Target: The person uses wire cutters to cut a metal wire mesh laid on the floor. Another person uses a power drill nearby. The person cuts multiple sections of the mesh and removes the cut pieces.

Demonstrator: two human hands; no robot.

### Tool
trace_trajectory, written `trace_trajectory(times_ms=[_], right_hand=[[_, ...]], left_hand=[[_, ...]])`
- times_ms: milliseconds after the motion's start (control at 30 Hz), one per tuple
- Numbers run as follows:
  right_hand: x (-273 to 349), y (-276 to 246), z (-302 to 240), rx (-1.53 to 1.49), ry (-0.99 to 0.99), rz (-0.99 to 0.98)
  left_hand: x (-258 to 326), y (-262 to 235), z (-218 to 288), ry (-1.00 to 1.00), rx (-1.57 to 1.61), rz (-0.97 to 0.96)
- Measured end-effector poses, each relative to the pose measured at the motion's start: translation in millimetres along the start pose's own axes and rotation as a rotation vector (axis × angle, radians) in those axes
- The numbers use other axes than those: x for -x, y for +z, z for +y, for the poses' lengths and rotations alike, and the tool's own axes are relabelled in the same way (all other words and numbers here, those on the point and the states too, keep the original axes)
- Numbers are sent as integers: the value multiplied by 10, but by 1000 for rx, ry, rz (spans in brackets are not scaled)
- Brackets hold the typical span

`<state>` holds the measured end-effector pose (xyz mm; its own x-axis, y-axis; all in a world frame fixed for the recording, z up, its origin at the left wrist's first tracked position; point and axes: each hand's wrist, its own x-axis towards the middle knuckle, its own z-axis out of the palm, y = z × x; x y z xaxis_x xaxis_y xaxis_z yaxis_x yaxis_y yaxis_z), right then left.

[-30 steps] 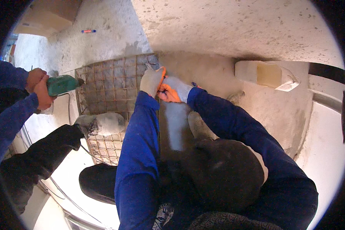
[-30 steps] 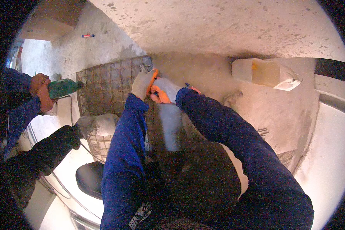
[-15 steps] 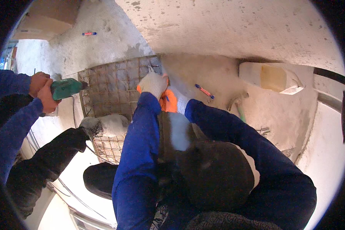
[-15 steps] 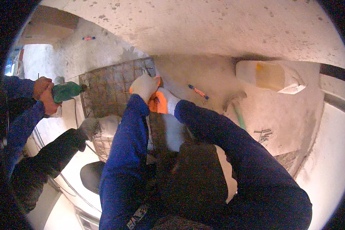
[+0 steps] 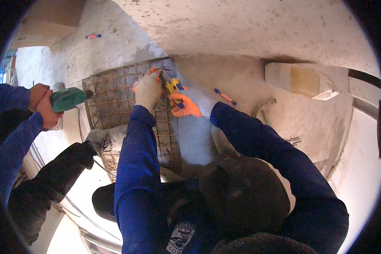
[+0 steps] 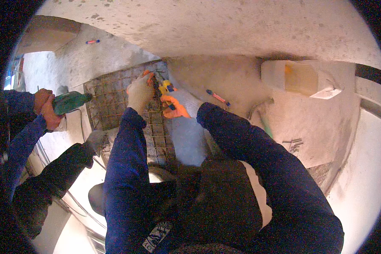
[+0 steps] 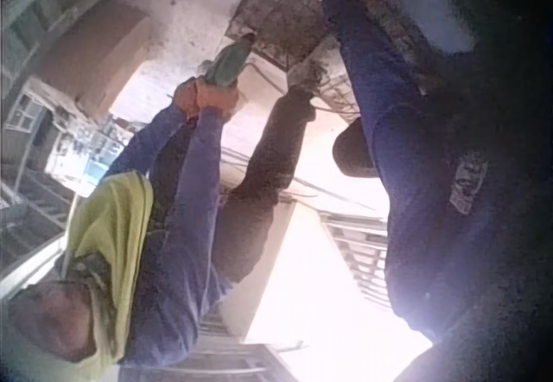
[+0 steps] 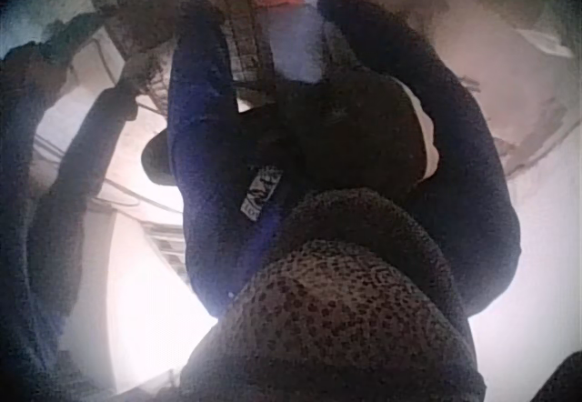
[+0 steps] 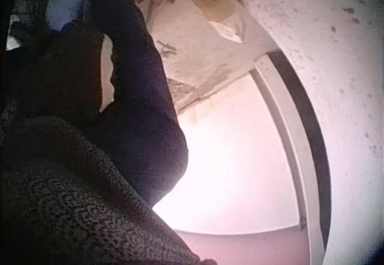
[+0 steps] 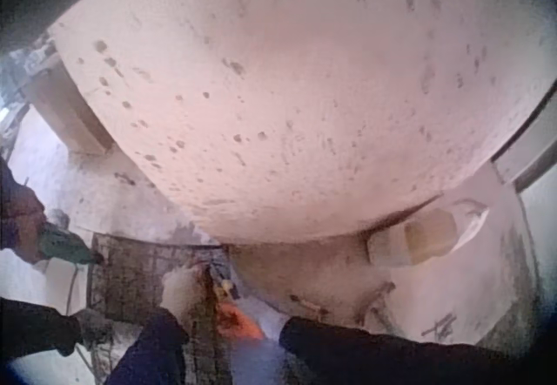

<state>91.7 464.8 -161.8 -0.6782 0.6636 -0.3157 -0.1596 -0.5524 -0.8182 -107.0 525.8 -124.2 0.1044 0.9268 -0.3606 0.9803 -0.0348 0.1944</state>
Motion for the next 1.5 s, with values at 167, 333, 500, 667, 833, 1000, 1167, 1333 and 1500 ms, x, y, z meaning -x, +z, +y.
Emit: trace_trajectory(times_ms=[167,333,500,667,833,1000,1167,1333,1500], right_hand=[[3,86,-271,-542,430,282],[-63,175,-383,-213,485,320],[14,-52,-355,-775,443,40],[0,-75,-331,-1226,514,-9],[52,19,-283,-1209,355,39],[22,71,-236,-1303,271,-12],[119,70,-358,-1209,464,3],[385,178,-543,217,324,430],[310,290,-768,1045,283,351]], left_hand=[[87,65,181,-31,-164,38],[87,64,221,-24,-210,-20],[84,178,238,-14,-129,72],[284,106,186,-133,113,180],[375,63,411,-534,1492,-37],[135,331,344,71,716,-43],[-49,706,45,331,814,52],[-33,810,231,557,402,388],[62,624,447,-149,1191,-55]])
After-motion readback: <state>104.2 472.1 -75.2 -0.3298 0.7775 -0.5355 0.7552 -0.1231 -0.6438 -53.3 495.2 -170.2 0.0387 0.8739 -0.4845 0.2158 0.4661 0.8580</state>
